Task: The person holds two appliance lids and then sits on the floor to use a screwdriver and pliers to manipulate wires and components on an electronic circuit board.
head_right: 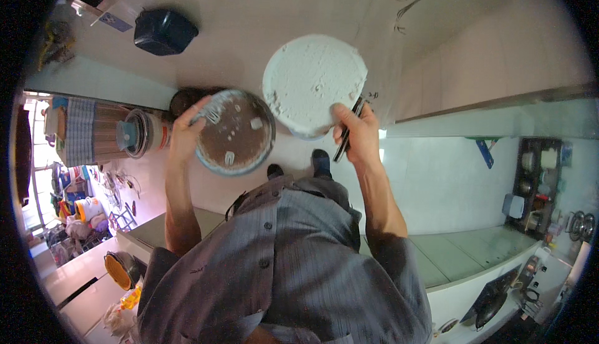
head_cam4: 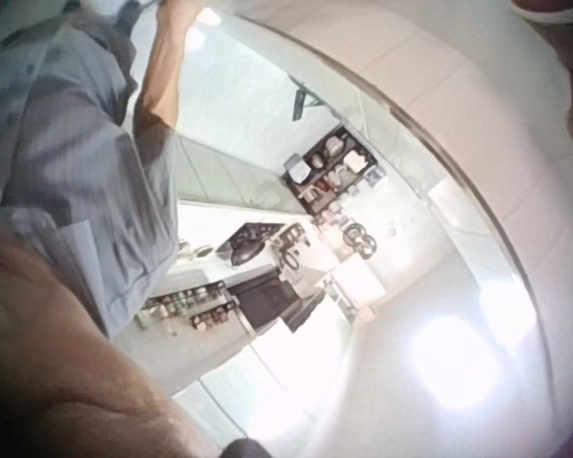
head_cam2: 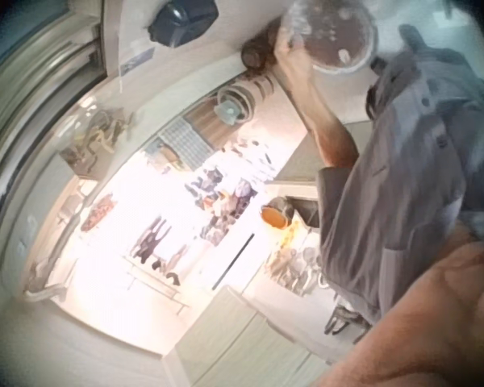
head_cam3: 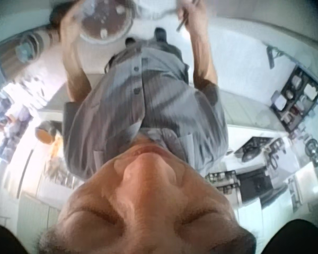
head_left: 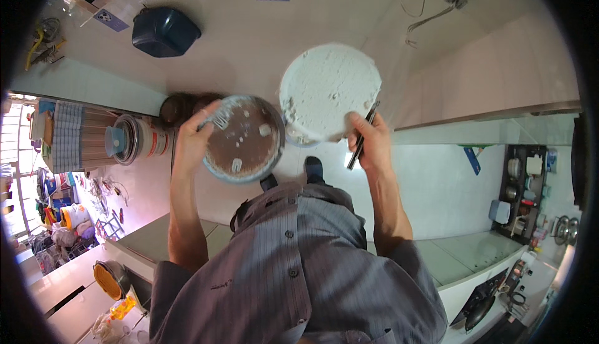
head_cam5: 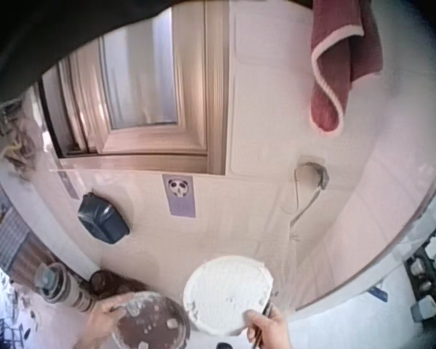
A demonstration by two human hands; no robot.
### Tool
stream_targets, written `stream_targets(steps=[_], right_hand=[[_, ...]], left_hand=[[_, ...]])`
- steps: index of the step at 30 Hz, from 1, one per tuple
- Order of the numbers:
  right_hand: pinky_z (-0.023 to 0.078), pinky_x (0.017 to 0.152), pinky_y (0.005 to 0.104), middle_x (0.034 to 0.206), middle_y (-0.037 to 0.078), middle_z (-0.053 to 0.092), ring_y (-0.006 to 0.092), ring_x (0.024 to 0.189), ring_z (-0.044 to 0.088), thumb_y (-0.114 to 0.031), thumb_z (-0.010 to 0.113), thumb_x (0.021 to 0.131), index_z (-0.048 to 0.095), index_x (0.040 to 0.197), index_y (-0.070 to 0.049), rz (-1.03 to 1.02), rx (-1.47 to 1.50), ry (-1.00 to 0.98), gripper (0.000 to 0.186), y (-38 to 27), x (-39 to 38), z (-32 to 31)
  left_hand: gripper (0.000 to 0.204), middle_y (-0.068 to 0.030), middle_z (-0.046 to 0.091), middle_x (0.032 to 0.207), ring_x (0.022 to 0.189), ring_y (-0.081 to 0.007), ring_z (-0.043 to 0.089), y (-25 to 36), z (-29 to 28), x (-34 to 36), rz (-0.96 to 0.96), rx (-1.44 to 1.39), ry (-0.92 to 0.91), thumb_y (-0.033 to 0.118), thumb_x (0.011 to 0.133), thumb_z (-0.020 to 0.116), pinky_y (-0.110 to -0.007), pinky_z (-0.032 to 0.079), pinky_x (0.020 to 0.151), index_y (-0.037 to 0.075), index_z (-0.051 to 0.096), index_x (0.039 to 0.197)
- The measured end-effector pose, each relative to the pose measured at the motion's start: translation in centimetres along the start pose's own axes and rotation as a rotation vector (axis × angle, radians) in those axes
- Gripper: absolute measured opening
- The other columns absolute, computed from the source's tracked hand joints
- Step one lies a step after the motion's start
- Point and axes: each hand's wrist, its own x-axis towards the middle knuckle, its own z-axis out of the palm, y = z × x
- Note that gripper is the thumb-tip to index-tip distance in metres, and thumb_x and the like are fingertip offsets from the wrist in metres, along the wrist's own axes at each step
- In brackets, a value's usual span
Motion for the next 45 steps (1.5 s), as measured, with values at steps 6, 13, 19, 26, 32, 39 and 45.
stream_targets(steps=[6, 13, 19, 26, 32, 39, 45], right_hand=[[0.039, 0.037, 0.0248, 0.072, 0.005, 0.059, 0.0110, 0.045, 0.052, -0.014, 0.068, 0.094, 0.056, 0.107, 0.001, 0.083, 0.016, -0.103, 0.024, 0.2, -1.9, 2.6], [0.040, 0.038, 0.0231, 0.072, 0.003, 0.061, 0.0093, 0.046, 0.054, -0.015, 0.069, 0.094, 0.059, 0.111, 0.000, 0.171, -0.039, -0.173, 0.024, -0.5, -3.0, 2.7], [0.040, 0.037, 0.0233, 0.074, 0.003, 0.062, 0.0097, 0.045, 0.054, -0.012, 0.069, 0.094, 0.059, 0.111, -0.001, 0.190, -0.011, -0.208, 0.024, 0.3, -2.8, 1.9], [0.042, 0.037, 0.0241, 0.078, 0.005, 0.064, 0.0108, 0.045, 0.054, -0.009, 0.070, 0.092, 0.059, 0.112, 0.000, 0.195, 0.009, -0.211, 0.025, 0.7, -3.0, 1.9], [0.041, 0.039, 0.0245, 0.072, 0.003, 0.062, 0.0105, 0.047, 0.055, -0.011, 0.072, 0.091, 0.058, 0.109, 0.001, 0.196, -0.131, -0.182, 0.026, -0.5, -3.7, 2.2], [0.040, 0.041, 0.0240, 0.072, 0.003, 0.060, 0.0090, 0.049, 0.055, -0.017, 0.073, 0.091, 0.060, 0.113, 0.003, 0.086, -0.361, -0.196, 0.032, -4.1, -4.5, 2.8], [0.035, 0.042, 0.0248, 0.070, 0.002, 0.059, 0.0071, 0.050, 0.050, -0.024, 0.072, 0.093, 0.066, 0.103, 0.002, -0.008, -0.258, -0.217, 0.029, -6.1, -2.1, 1.7]], left_hand=[[0.035, -0.0026, 0.068, 0.105, 0.095, -0.0103, 0.059, -0.1, 2.2, 0.2, -0.002, -0.002, -0.173, -0.005, 0.090, 0.049, -0.025, 0.045, 0.087, 0.000, 0.072, 0.116], [0.039, -0.0073, 0.070, 0.117, 0.108, -0.0149, 0.062, 2.3, 3.9, -0.1, 0.012, -0.126, -0.114, -0.004, 0.089, 0.052, -0.028, 0.045, 0.099, -0.002, 0.067, 0.125], [0.036, -0.0110, 0.069, 0.122, 0.112, -0.0168, 0.062, 2.7, 3.1, -0.4, 0.072, -0.089, -0.229, 0.004, 0.093, 0.057, -0.030, 0.045, 0.101, -0.004, 0.065, 0.127], [0.031, -0.0069, 0.070, 0.106, 0.100, -0.0129, 0.061, 4.1, 3.0, -0.5, 0.110, -0.188, -0.313, 0.016, 0.096, 0.065, -0.030, 0.049, 0.090, -0.005, 0.066, 0.118], [0.026, -0.0027, 0.069, 0.092, 0.088, -0.0111, 0.061, 4.6, 3.9, -0.4, -0.003, 0.029, -0.247, 0.014, 0.086, 0.072, -0.027, 0.049, 0.082, -0.003, 0.071, 0.105], [0.020, -0.0016, 0.069, 0.094, 0.086, -0.0091, 0.060, 2.6, 4.3, -0.1, -0.110, -0.270, -0.213, 0.009, 0.087, 0.069, -0.027, 0.049, 0.079, -0.003, 0.072, 0.103], [0.022, -0.0030, 0.070, 0.099, 0.090, -0.0104, 0.062, 2.2, 4.2, 0.2, -0.146, -0.329, -0.264, 0.006, 0.088, 0.068, -0.028, 0.050, 0.083, -0.003, 0.071, 0.107]])
